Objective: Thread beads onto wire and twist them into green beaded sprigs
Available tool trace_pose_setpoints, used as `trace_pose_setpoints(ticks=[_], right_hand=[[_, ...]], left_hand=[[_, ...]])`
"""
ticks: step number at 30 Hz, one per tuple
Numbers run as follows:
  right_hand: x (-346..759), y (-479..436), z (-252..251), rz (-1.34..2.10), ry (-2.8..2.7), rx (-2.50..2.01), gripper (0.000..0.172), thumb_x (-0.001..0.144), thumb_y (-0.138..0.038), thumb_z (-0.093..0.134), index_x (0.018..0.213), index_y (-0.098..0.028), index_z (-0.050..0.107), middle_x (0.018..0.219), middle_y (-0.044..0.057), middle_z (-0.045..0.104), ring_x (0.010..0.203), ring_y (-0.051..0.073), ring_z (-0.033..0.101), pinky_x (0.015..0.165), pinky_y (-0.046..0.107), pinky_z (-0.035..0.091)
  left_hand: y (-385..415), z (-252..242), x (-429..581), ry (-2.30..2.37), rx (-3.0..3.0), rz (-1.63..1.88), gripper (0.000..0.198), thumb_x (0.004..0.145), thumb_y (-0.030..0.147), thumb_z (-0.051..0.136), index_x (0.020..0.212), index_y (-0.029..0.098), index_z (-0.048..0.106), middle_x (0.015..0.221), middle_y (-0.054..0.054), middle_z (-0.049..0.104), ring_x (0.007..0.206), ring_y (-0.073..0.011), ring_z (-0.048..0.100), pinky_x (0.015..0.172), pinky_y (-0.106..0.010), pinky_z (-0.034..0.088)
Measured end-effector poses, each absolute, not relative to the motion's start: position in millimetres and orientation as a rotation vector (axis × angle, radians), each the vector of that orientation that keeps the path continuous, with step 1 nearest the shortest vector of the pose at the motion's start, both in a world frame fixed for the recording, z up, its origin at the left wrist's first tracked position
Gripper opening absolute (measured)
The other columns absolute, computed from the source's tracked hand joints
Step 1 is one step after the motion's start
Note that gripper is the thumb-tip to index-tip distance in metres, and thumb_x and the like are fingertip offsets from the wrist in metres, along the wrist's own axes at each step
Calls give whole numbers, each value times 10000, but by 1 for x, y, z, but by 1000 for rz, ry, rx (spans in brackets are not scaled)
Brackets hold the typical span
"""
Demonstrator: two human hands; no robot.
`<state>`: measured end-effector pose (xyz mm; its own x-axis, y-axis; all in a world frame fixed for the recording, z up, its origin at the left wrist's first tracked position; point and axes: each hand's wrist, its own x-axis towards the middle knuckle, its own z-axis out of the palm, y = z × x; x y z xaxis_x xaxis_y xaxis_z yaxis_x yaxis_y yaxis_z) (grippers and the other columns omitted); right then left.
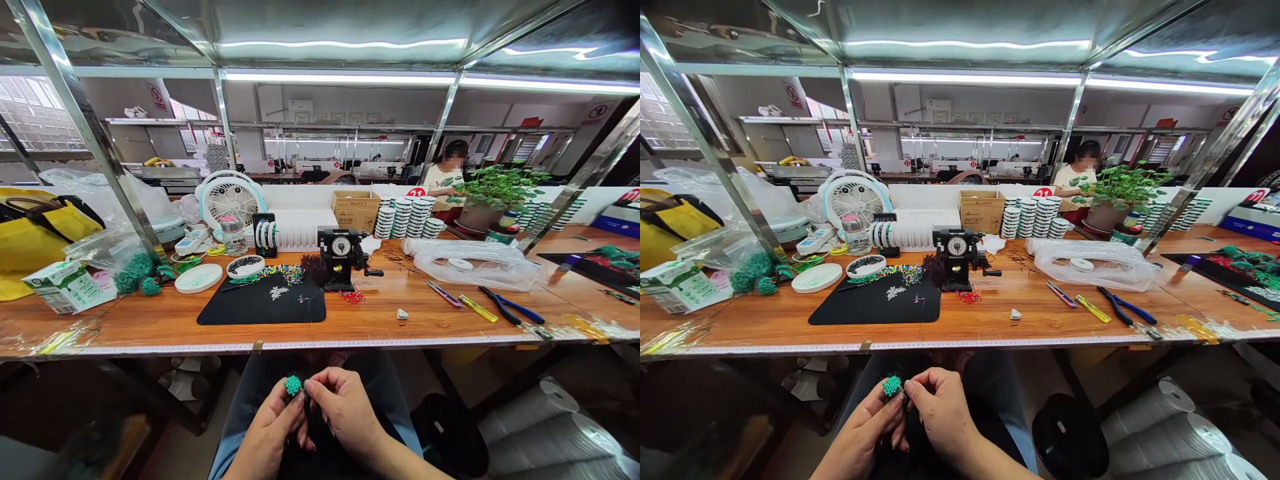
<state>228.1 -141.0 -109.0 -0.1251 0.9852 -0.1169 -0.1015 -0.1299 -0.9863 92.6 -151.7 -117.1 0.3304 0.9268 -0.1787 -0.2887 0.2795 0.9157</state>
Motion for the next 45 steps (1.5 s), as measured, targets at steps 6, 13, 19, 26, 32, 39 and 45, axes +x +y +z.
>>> trace_pose_setpoints(ticks=[6, 13, 19, 26, 32, 39, 45], right_hand=[[231, -144, -104, 1415, -1158, -1148, 283, 762, -388, 610, 710, -110, 599, 573, 13, 577, 432, 76, 459, 416, 188, 349], [233, -158, -103, 1303, -1280, -1060, 224, 753, -306, 616, 621, -133, 564, 580, 49, 643, 478, 104, 500, 479, 210, 377], [231, -159, -102, 1328, -1282, -1059, 192, 741, -274, 607, 619, -131, 571, 608, 56, 660, 475, 96, 469, 473, 212, 356], [228, -156, -102, 1318, -1258, -1089, 190, 759, -267, 589, 617, -142, 568, 575, 36, 651, 487, 106, 493, 498, 219, 384], [228, -154, -101, 1293, -1234, -1096, 246, 803, -317, 577, 631, -141, 560, 588, 40, 641, 566, 135, 561, 574, 237, 431], [228, -152, -105, 1379, -1237, -1117, 271, 759, -387, 637, 758, -117, 664, 582, 13, 599, 447, 91, 494, 441, 200, 369], [232, -150, -107, 1304, -1391, -1132, 247, 767, -371, 630, 750, -150, 740, 590, 20, 613, 475, 90, 465, 460, 205, 342]], left_hand=[[-151, -116, 92, 841, 848, 1019, 211, 806, 366, 601, 774, 175, 517, 521, 73, 359, 448, -81, 371, 492, -266, 459], [-152, -110, 90, 817, 660, 1062, 252, 801, 322, 609, 665, 164, 466, 511, 88, 299, 409, -48, 270, 409, -195, 381], [-150, -113, 86, 728, 502, 1023, 255, 780, 264, 641, 659, 159, 443, 529, 95, 272, 395, -26, 220, 366, -146, 292], [-151, -110, 86, 698, 487, 994, 301, 774, 241, 643, 614, 161, 402, 513, 99, 267, 384, -19, 194, 353, -147, 285], [-153, -109, 87, 720, 491, 990, 294, 746, 274, 679, 649, 165, 423, 495, 109, 249, 386, -22, 199, 356, -142, 282], [-151, -115, 85, 899, 633, 932, 339, 666, 396, 732, 725, 183, 476, 420, 136, 232, 358, -20, 94, 303, -133, 117], [-151, -116, 88, 951, 785, 942, 325, 680, 431, 712, 738, 197, 495, 436, 116, 308, 343, -32, 195, 319, -148, 217]])
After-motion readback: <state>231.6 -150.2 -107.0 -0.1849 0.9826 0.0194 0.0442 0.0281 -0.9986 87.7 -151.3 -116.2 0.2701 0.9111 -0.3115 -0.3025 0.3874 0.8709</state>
